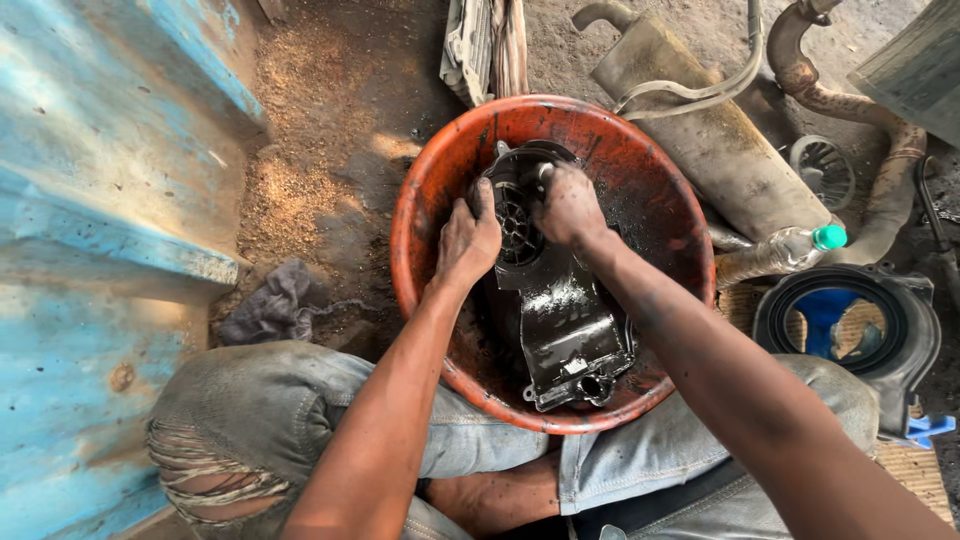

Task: The person scrubs a metal car part, likely a turbocharger housing, with a brush and dark liquid inside a red basin. They rotate the part to clean different sides and the internal fan area, then rinse it with water from a bottle.

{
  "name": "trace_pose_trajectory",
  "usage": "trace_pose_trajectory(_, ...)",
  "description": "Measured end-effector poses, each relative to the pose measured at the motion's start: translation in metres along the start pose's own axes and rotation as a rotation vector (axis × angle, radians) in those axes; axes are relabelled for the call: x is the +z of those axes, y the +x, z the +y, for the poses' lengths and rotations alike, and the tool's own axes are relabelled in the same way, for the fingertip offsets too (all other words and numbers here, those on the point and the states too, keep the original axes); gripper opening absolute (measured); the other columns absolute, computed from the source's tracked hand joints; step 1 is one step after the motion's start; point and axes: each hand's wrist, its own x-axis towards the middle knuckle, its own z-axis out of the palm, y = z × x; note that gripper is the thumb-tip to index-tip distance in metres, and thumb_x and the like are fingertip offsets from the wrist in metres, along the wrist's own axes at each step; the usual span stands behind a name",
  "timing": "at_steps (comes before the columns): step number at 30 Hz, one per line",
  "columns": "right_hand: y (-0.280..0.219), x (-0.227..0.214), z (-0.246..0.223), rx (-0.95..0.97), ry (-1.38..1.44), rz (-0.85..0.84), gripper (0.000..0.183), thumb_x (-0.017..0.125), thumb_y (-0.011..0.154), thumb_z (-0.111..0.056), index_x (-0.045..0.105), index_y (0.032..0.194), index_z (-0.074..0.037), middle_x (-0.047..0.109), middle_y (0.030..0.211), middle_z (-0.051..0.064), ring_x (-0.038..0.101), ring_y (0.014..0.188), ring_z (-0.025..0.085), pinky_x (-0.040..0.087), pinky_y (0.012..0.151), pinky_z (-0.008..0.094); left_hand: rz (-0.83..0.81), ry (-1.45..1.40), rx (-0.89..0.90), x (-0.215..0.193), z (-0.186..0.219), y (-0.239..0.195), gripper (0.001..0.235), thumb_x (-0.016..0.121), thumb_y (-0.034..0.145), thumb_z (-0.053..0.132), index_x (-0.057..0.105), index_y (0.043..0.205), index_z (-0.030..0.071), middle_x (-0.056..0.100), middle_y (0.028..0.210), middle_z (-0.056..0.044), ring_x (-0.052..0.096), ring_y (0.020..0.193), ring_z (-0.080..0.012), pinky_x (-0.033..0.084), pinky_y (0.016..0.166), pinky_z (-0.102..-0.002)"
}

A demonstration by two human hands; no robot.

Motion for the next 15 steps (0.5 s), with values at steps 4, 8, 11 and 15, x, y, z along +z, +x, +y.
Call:
trace_pose_trajectory(4,-0.02,0.005,0.001,0.151,-0.155,-0.298,0.025,0.069,0.085,-0.01,0.068,0.106,0.004,0.067,0.109,0.028,0.064,0.111,0.039,0.052,0.1,0.047,-0.031,0.008,-0.027,-0.002,0.002,-0.002,0.097,0.016,0.097,0.071,0.042,0.146,-0.009,0.049,0.141,-0.039,0.046,0.136,-0.0503,0.033,0.118,-0.053)
trace_pose_trajectory(8,-0.034,-0.001,0.006,0.508,0.051,-0.645,0.046,0.071,0.091,-0.027,0.055,0.118,0.006,0.071,0.099,0.024,0.074,0.091,0.039,0.064,0.08,0.048,-0.048,0.042,-0.091,-0.002,0.001,-0.003,0.099,0.015,0.097,0.072,0.046,0.144,-0.009,0.05,0.143,-0.037,0.046,0.138,-0.0489,0.032,0.119,-0.054)
trace_pose_trajectory(11,-0.033,-0.007,0.014,0.24,0.006,-0.418,0.05,0.088,0.074,-0.029,0.066,0.094,0.011,0.07,0.089,0.027,0.07,0.083,0.038,0.058,0.079,0.046,-0.06,0.05,-0.08,-0.002,0.004,-0.003,0.099,0.014,0.098,0.073,0.044,0.145,-0.008,0.049,0.143,-0.038,0.045,0.139,-0.0489,0.032,0.119,-0.054)
trace_pose_trajectory(15,-0.022,-0.001,0.009,0.197,0.053,-0.254,0.018,0.069,0.081,-0.011,0.075,0.09,0.004,0.074,0.085,0.026,0.075,0.079,0.036,0.062,0.077,0.043,-0.089,0.038,-0.103,-0.007,0.004,-0.003,0.095,0.017,0.096,0.072,0.042,0.148,-0.003,0.045,0.144,-0.037,0.043,0.138,-0.0496,0.031,0.117,-0.055)
